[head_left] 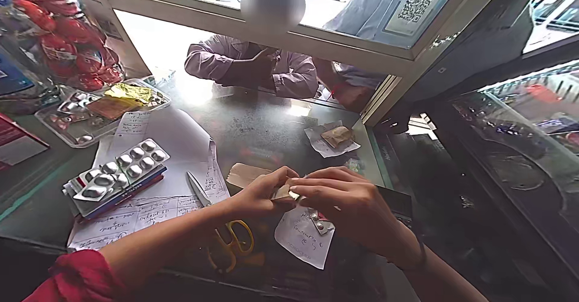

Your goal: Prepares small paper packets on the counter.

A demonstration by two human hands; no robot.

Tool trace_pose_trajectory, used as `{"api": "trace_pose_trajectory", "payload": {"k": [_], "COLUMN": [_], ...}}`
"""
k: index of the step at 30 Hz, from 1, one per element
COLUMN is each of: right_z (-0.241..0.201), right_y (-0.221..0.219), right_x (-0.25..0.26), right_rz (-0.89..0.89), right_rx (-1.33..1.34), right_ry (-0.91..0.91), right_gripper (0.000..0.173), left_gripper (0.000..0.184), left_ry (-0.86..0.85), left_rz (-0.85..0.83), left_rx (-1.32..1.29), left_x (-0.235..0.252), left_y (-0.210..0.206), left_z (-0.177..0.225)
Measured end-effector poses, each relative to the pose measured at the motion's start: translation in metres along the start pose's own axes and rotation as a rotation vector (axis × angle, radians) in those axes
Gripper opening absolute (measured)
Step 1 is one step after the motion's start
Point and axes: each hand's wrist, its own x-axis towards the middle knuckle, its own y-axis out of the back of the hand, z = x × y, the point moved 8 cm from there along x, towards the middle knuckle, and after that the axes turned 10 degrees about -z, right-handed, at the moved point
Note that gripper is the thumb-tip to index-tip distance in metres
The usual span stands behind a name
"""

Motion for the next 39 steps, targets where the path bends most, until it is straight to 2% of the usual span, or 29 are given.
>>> {"api": "trace_pose_trajectory", "payload": {"k": [2,3,5,7,9,11,13,15,19,22,26,30,32,35,39], "right_z": [0.012,0.019,0.034,0.044,0.043,0.040,0.041,0.045,0.039,0.019,-0.002,-0.002,-0.005,-0.006,-0.011], "right_y": [0.017,0.018,-0.004,-0.040,-0.064,-0.071,-0.071,-0.065,-0.009,0.023,-0.001,-0.021,-0.016,-0.008,-0.020], "right_x": [-0.010,-0.017,-0.031,-0.044,-0.048,-0.047,-0.043,-0.040,-0.023,-0.009,0.007,0.011,0.012,0.012,0.013], "right_rz": [0.030,-0.014,-0.271,-0.585,-0.717,-0.655,-0.606,-0.534,-0.087,0.153,0.094,-0.068,-0.039,0.012,-0.031], "right_rx": [-0.052,-0.094,-0.071,0.043,0.026,0.001,0.104,0.245,0.412,0.298,0.143,0.083,0.089,0.157,0.158], "right_ry": [-0.105,-0.174,-0.319,-0.491,-0.553,-0.515,-0.478,-0.433,-0.294,-0.158,-0.002,-0.030,-0.016,0.025,0.092], "right_gripper": [0.021,0.022,0.020,0.029,0.038,0.029,0.019,0.017,0.017,0.017,0.011,0.019,0.022,0.011,0.012], "left_gripper": [0.033,0.028,0.020,0.026,0.031,0.035,0.037,0.038,0.043,0.043,0.041,0.041,0.039,0.037,0.039], "left_ry": [0.059,0.057,0.002,-0.036,-0.032,-0.069,-0.100,-0.076,0.012,0.026,-0.044,-0.120,-0.127,-0.165,-0.241], "left_rz": [0.157,0.218,0.277,0.256,0.228,0.228,0.242,0.265,0.308,0.300,0.305,0.293,0.292,0.270,0.195], "left_rx": [-0.043,-0.071,-0.017,0.127,0.189,0.263,0.368,0.430,0.477,0.481,0.507,0.384,0.294,0.233,0.260], "left_x": [-0.002,-0.003,-0.004,-0.003,-0.002,-0.004,-0.004,-0.006,-0.006,-0.005,-0.007,-0.007,-0.007,-0.006,-0.006], "left_y": [0.010,0.014,0.016,0.013,0.008,0.004,0.001,0.000,0.003,0.004,0.002,0.005,0.009,0.009,0.000], "left_z": [-0.007,-0.005,0.004,0.008,0.008,0.016,0.027,0.028,0.019,0.019,0.021,0.008,0.002,0.002,0.008]}}
